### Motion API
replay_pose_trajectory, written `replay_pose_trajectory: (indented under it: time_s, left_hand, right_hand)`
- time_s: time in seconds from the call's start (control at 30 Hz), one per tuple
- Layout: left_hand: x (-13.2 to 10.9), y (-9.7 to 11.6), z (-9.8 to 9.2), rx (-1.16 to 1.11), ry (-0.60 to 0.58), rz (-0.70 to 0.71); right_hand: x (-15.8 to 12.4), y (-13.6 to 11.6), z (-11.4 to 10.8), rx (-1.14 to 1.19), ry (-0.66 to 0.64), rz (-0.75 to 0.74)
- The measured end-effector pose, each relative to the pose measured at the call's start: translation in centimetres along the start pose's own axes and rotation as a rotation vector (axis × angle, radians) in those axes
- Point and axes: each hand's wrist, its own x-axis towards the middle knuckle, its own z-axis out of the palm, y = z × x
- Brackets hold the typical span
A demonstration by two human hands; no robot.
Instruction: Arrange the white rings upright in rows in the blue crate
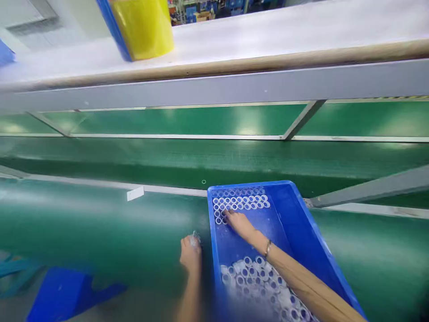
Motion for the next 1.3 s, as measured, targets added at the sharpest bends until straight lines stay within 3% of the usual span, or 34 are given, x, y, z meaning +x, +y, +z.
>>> replay_pose_trajectory:
  time_s: [0.2,0.33,0.43,0.57,0.7,0.83,0.97,1.1,1.2,1.3]
  left_hand:
    - [0.0,-0.3,-0.3,-0.006,-0.008,0.016]
    - [0.1,-0.2,-0.4,-0.013,-0.001,0.018]
    - [0.2,-0.1,-0.4,-0.013,0.009,0.014]
    - [0.4,0.0,-0.5,-0.011,0.015,0.014]
    - [0.5,-0.1,-0.5,-0.014,0.017,0.015]
    - [0.5,0.0,-0.5,-0.015,0.010,0.008]
    - [0.3,0.3,-0.7,-0.017,-0.001,0.006]
    - [0.2,0.3,-1.0,-0.011,-0.007,0.009]
    - [0.1,0.2,-1.0,-0.004,-0.006,0.009]
    - [0.1,0.1,-0.9,0.000,-0.003,0.006]
  right_hand:
    - [-8.1,2.0,1.5,0.030,-0.073,-0.084]
    - [-12.6,3.1,4.5,-0.020,-0.077,0.105]
    - [-13.7,3.1,6.6,-0.055,-0.060,0.222]
    - [-12.9,1.6,8.2,-0.086,-0.034,0.256]
    - [-11.2,0.5,8.2,-0.108,-0.025,0.252]
    - [-8.4,1.3,6.7,-0.115,0.001,0.166]
    - [-3.8,2.4,4.3,-0.098,0.032,0.055]
    - [-0.6,2.1,2.3,-0.061,0.042,0.032]
    - [-1.0,1.9,0.9,-0.011,0.062,0.034]
    - [-3.9,2.3,0.1,0.041,0.071,0.039]
